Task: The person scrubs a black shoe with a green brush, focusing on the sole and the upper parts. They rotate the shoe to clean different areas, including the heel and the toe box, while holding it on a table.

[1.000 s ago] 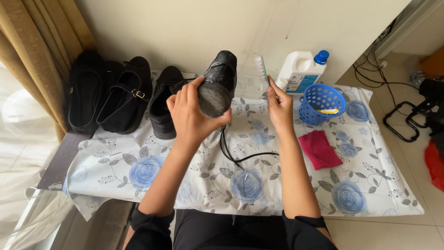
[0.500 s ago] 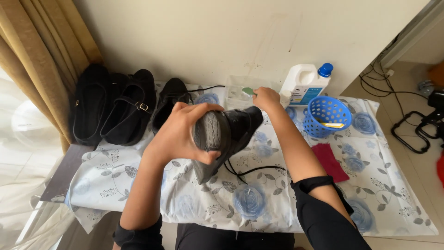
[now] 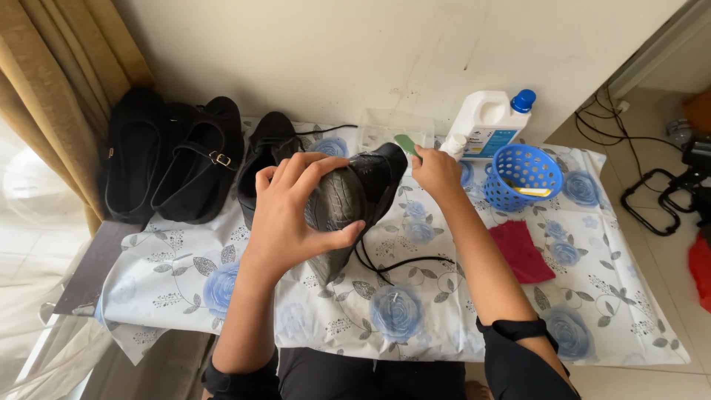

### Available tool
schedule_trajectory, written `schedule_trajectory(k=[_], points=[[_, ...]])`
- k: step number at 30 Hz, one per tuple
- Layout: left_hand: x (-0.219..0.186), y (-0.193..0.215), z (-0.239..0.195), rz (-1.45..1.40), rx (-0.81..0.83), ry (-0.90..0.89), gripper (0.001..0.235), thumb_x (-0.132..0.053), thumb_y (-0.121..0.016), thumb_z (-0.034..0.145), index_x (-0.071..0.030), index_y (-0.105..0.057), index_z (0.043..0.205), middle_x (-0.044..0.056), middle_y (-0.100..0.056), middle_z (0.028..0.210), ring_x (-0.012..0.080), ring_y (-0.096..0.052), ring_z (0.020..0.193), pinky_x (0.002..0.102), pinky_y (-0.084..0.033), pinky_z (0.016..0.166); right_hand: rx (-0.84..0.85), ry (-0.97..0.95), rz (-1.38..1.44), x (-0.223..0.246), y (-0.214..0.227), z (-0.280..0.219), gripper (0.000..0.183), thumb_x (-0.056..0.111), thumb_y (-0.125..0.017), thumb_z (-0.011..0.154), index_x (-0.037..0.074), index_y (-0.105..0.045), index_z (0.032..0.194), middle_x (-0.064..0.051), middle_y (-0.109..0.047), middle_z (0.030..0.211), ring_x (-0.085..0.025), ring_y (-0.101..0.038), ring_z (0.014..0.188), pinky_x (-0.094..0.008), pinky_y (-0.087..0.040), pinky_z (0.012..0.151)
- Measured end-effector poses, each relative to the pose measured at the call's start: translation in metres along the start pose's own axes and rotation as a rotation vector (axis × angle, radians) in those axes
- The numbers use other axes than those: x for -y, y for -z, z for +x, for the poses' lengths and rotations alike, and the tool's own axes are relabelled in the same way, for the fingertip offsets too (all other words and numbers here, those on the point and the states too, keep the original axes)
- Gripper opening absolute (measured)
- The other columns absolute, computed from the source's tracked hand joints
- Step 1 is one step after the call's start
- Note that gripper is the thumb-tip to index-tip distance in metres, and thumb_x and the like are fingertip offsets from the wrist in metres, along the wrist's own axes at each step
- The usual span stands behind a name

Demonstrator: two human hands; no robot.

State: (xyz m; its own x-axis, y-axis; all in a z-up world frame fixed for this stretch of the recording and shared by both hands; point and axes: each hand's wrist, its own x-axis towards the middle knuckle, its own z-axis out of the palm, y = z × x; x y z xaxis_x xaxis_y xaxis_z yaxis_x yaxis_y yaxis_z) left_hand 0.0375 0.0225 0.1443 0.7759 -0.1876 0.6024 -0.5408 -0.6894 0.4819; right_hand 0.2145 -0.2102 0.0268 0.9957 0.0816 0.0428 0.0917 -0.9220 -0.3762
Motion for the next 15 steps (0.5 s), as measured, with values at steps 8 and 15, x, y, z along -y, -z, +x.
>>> schedule_trajectory(k=[8, 15], points=[[-0.009, -0.015, -0.001, 0.04, -0.062, -0.016, 0.071, -0.047, -0.072, 0.054, -0.019, -0.057, 0.118, 0.003, -0.06, 0.102, 0.0224, -0.056, 0.09, 0.042, -0.032, 0.084, -0.353, 0.134, 0.546, 0.014, 0.032, -0.105, 0.035, 0.016, -0.042, 0.091, 0.009, -0.052, 0.124, -0.019, -0.056, 0.114, -0.036, -0.055, 0.102, -0.045, -0.045, 0.085], [-0.009, -0.024, 0.006, 0.083, -0.134, -0.015, 0.067, -0.049, -0.074, 0.053, -0.019, -0.06, 0.111, 0.002, -0.062, 0.099, 0.0217, -0.059, 0.087, 0.04, -0.036, 0.084, -0.597, 0.464, 0.699, 0.047, -0.008, -0.201, 0.038, -0.002, -0.043, 0.087, 0.001, -0.051, 0.124, -0.021, -0.065, 0.092, -0.008, -0.045, 0.04, -0.021, -0.038, 0.039]])
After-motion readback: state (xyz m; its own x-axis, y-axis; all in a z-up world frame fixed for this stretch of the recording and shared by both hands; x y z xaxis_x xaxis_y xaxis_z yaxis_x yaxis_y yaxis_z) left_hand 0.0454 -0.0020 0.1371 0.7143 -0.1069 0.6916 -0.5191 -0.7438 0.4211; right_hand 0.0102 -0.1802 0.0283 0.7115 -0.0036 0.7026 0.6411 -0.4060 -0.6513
